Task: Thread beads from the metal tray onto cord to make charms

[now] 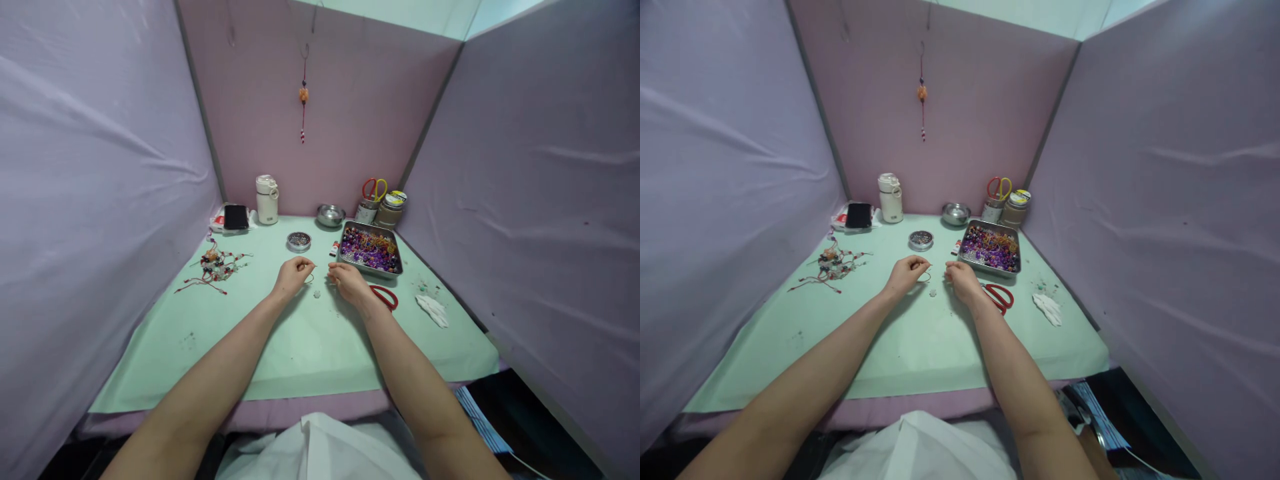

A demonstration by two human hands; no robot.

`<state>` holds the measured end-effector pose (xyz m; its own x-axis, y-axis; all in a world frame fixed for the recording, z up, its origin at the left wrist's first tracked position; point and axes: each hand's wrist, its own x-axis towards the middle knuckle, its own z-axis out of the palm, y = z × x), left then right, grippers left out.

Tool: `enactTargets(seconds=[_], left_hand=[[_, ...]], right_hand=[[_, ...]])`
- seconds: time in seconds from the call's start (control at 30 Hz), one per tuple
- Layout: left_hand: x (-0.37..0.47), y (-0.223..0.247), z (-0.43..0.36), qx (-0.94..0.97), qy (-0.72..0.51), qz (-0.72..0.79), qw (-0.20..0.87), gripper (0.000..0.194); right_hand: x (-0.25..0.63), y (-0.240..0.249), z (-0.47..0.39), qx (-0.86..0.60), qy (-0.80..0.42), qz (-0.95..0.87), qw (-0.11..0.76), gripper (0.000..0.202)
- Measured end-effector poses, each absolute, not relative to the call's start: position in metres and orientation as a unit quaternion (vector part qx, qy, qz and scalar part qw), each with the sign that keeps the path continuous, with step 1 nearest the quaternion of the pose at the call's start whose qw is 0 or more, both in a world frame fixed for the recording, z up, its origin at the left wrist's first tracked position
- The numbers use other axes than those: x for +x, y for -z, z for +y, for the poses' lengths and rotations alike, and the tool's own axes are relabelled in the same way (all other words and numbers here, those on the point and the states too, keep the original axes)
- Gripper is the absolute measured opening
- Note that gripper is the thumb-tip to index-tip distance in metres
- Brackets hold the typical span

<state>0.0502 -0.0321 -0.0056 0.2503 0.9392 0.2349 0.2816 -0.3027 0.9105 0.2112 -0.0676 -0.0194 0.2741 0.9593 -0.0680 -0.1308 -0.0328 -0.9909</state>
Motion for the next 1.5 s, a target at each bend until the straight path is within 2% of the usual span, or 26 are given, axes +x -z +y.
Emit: enactTargets(seconds=[0.1, 0.2, 0.33, 0.5, 0.8, 1.23, 1.5], left_hand=[[0.050, 0.006, -0.032, 0.686, -0.422, 0.447, 0.390, 0.023], [0.051, 0.005, -0.033, 0.683, -0.425, 0.446, 0.391, 0.023], [0.052, 0.002, -0.037, 0.679, -0.431, 0.445, 0.394, 0.023], [0.052, -0.003, -0.041, 0.675, -0.440, 0.437, 0.400, 0.023], [0.053, -0.002, -0.040, 0.675, -0.451, 0.440, 0.383, 0.021], [0.056, -0.008, -0.048, 0.666, -0.475, 0.416, 0.396, 0.023], [0.057, -0.008, -0.050, 0.660, -0.489, 0.404, 0.402, 0.022]], right_hand=[[0.211, 0.018, -0.069, -0.451, -0.552, -0.344, 0.611, 0.024], [0.208, 0.013, -0.072, -0.419, -0.571, -0.346, 0.615, 0.026], [0.203, 0.011, -0.076, -0.467, -0.536, -0.392, 0.585, 0.022], [0.204, 0.012, -0.076, -0.555, -0.452, -0.446, 0.537, 0.032], [0.202, 0.001, -0.079, -0.436, -0.573, -0.402, 0.566, 0.027], [0.199, -0.001, -0.080, -0.426, -0.535, -0.370, 0.629, 0.031], [0.200, -0.003, -0.081, -0.424, -0.556, -0.345, 0.626, 0.036]])
